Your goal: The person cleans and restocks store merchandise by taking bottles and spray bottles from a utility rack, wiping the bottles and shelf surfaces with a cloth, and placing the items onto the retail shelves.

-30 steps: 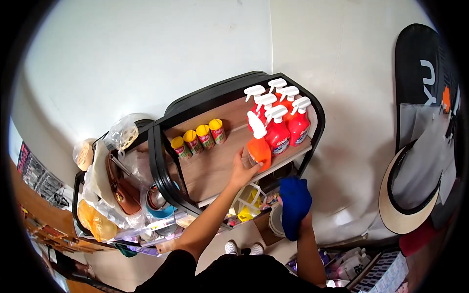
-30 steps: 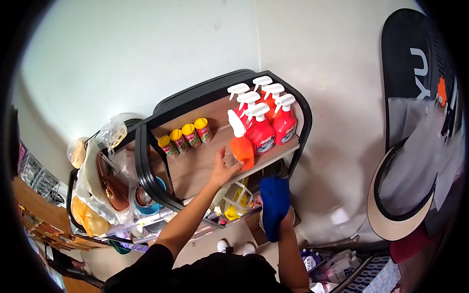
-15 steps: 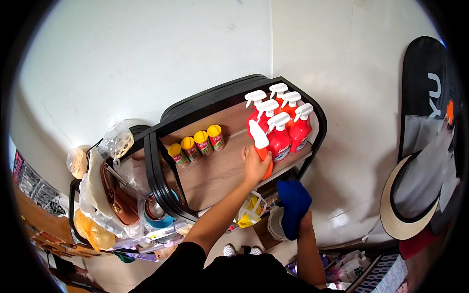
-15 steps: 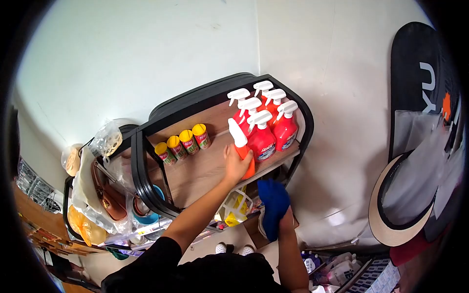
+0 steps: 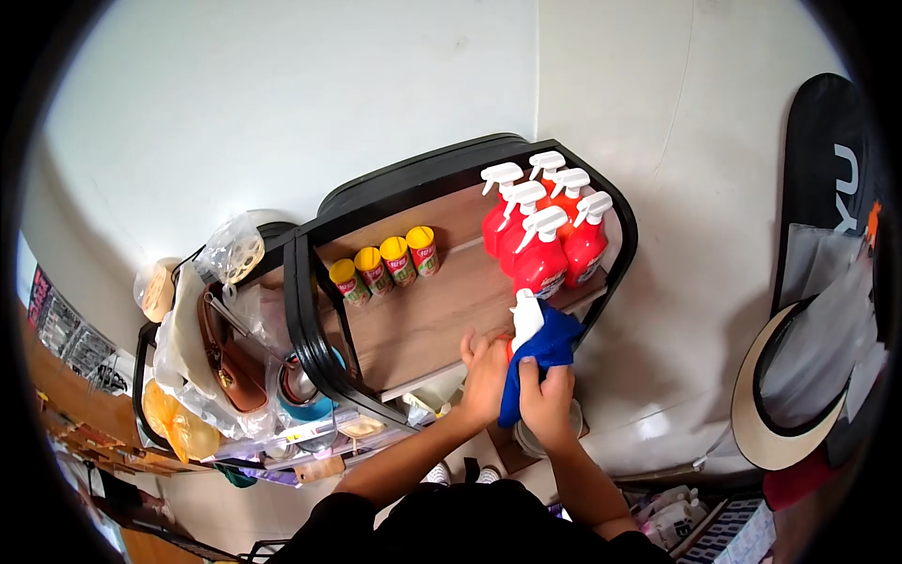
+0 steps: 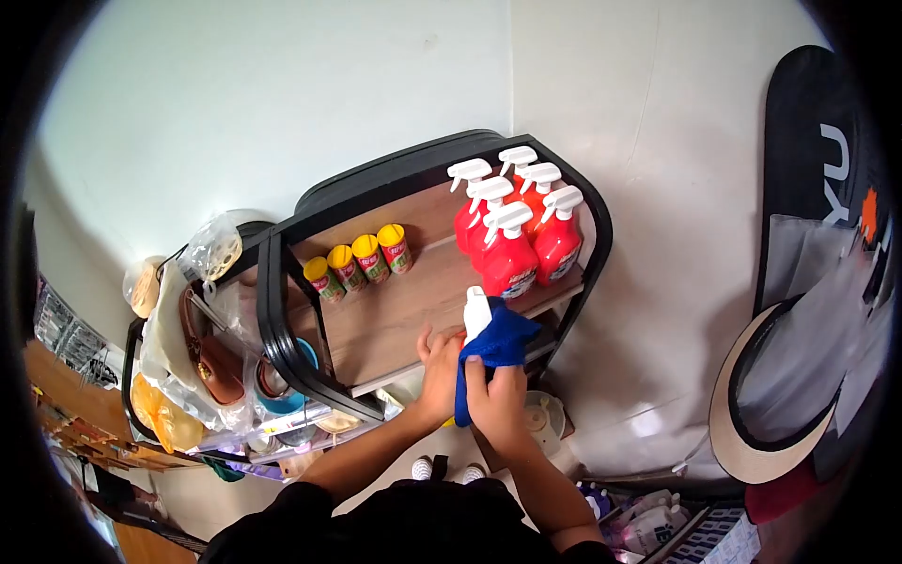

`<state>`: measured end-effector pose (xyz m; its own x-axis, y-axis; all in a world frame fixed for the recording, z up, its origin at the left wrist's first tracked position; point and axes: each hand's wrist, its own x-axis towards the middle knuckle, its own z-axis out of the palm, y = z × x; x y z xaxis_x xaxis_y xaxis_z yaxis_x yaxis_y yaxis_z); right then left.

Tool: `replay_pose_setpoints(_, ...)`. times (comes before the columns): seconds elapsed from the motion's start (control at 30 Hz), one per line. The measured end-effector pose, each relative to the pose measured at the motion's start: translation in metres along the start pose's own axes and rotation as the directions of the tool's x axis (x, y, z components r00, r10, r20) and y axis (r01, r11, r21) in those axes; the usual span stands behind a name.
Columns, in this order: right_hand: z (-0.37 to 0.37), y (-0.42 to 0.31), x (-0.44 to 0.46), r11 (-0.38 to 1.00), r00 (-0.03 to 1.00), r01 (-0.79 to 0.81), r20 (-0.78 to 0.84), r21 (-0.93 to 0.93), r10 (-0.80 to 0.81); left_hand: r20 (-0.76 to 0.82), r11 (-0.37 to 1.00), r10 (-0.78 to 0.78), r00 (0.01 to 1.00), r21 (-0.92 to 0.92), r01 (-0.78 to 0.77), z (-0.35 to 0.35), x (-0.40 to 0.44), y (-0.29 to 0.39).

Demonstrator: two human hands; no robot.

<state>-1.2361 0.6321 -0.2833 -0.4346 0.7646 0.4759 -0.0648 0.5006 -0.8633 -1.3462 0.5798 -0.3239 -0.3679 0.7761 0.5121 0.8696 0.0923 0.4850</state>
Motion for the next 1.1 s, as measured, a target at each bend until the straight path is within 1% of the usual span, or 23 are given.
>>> replay_pose_setpoints(0.03,-0.001,-0.005,-0.002,1.000,1.000,-0.003,0.006,0.002,0.003,0.000,1.000,-0.007,1.000,0.002,0.007,0.002,-0.008,-0.001)
replay_pose_setpoints(0.13,-0.002,-0.022,0.001,0.987,0.995,0.067,-0.067,-0.147,-0.078,-0.036,1.000,0.026,0.999,0.002,-0.026,0.000,-0.023,0.004)
replay_pose_setpoints(0.2,-0.005,-0.032,0.003,0.960,0.976,0.208,-0.032,-0.190,-0.217,0.004,1.000,0.022,1.000,-0.020,-0.022,-0.012,-0.031,0.013)
replay_pose_setpoints(0.23,-0.012,-0.038,0.001,0.948,0.980,0.200,0.048,-0.249,-0.194,0.026,0.999,0.033,0.999,-0.021,-0.032,-0.013,-0.037,0.011)
replay_pose_setpoints(0.27,-0.017,-0.044,0.001,0.946,0.979,0.202,0.046,-0.253,-0.197,0.023,0.999,0.036,0.999,-0.025,-0.036,-0.017,-0.040,0.013)
replay_pose_setpoints(0.33,-0.025,-0.059,0.004,0.882,0.950,0.304,0.179,-0.359,-0.255,-0.009,0.991,0.069,0.998,-0.114,-0.069,-0.027,-0.047,0.020)
replay_pose_setpoints(0.37,-0.028,-0.069,0.003,0.878,0.951,0.305,0.174,-0.368,-0.257,-0.010,0.989,0.077,0.997,-0.122,-0.078,-0.030,-0.052,0.020)
replay_pose_setpoints(0.43,-0.030,-0.087,0.001,0.943,0.945,0.236,0.279,-0.233,-0.168,0.045,0.974,0.150,0.988,-0.179,-0.140,-0.039,-0.061,0.020)
replay_pose_setpoints(0.47,-0.030,-0.093,-0.001,0.941,0.948,0.234,0.274,-0.243,-0.165,0.047,0.971,0.157,0.986,-0.189,-0.146,-0.044,-0.067,0.023)
replay_pose_setpoints(0.53,-0.025,-0.105,-0.003,0.852,0.888,0.428,0.316,-0.302,-0.334,0.048,0.950,0.167,0.985,-0.275,-0.148,-0.064,-0.074,0.032)
replay_pose_setpoints(0.57,-0.022,-0.110,-0.007,0.848,0.890,0.427,0.311,-0.313,-0.333,0.048,0.946,0.177,0.983,-0.283,-0.156,-0.067,-0.080,0.028)
replay_pose_setpoints(0.63,-0.013,-0.120,-0.022,0.729,0.822,0.563,0.354,-0.390,-0.446,0.094,0.916,0.157,0.983,-0.387,-0.109,-0.074,-0.094,0.021)
replay_pose_setpoints(0.67,-0.008,-0.126,-0.032,0.727,0.828,0.556,0.351,-0.403,-0.438,0.099,0.910,0.165,0.981,-0.398,-0.112,-0.080,-0.103,0.020)
replay_pose_setpoints(0.73,0.002,-0.140,-0.057,0.614,0.728,0.685,0.350,-0.392,-0.589,0.010,0.919,0.172,0.985,-0.363,-0.157,-0.106,-0.115,0.026)
replay_pose_setpoints(0.77,0.008,-0.139,-0.072,0.566,0.682,0.731,0.385,-0.381,-0.622,0.067,0.906,0.200,0.978,-0.393,-0.159,-0.112,-0.123,0.021)
replay_pose_setpoints(0.8,0.014,-0.140,-0.087,0.562,0.687,0.727,0.387,-0.395,-0.615,0.068,0.899,0.208,0.976,-0.406,-0.164,-0.119,-0.132,0.018)
replay_pose_setpoints(0.87,0.028,-0.146,-0.116,0.375,0.535,0.826,0.371,-0.421,-0.759,-0.023,0.915,0.313,0.949,-0.260,-0.308,-0.133,-0.152,0.013)
replay_pose_setpoints(0.9,0.035,-0.149,-0.129,0.321,0.517,0.820,0.375,-0.473,-0.769,-0.026,0.874,0.307,0.951,-0.389,-0.292,-0.138,-0.158,0.009)
replay_pose_setpoints(0.93,0.038,-0.153,-0.142,0.316,0.527,0.811,0.377,-0.493,-0.762,-0.059,0.890,0.353,0.934,-0.287,-0.354,-0.153,-0.164,0.010)
replay_pose_setpoints(0.97,0.040,-0.157,-0.156,0.294,0.528,0.805,0.394,-0.515,-0.752,0.031,0.879,0.276,0.961,-0.412,-0.239,-0.151,-0.171,0.008)
replay_pose_setpoints(1.03,0.039,-0.167,-0.188,0.271,0.555,0.794,0.469,-0.544,-0.687,0.137,0.894,0.304,0.943,-0.383,-0.233,-0.126,-0.193,-0.015)
replay_pose_setpoints(1.07,0.040,-0.175,-0.201,0.265,0.568,0.780,0.465,-0.566,-0.679,0.208,0.668,0.153,0.966,-0.742,0.054,-0.114,-0.201,-0.018)
replay_pose_setpoints(1.1,0.040,-0.185,-0.213,0.219,0.590,0.756,0.499,-0.616,-0.634,0.273,0.243,-0.002,0.962,-0.933,0.265,-0.108,-0.207,-0.017)
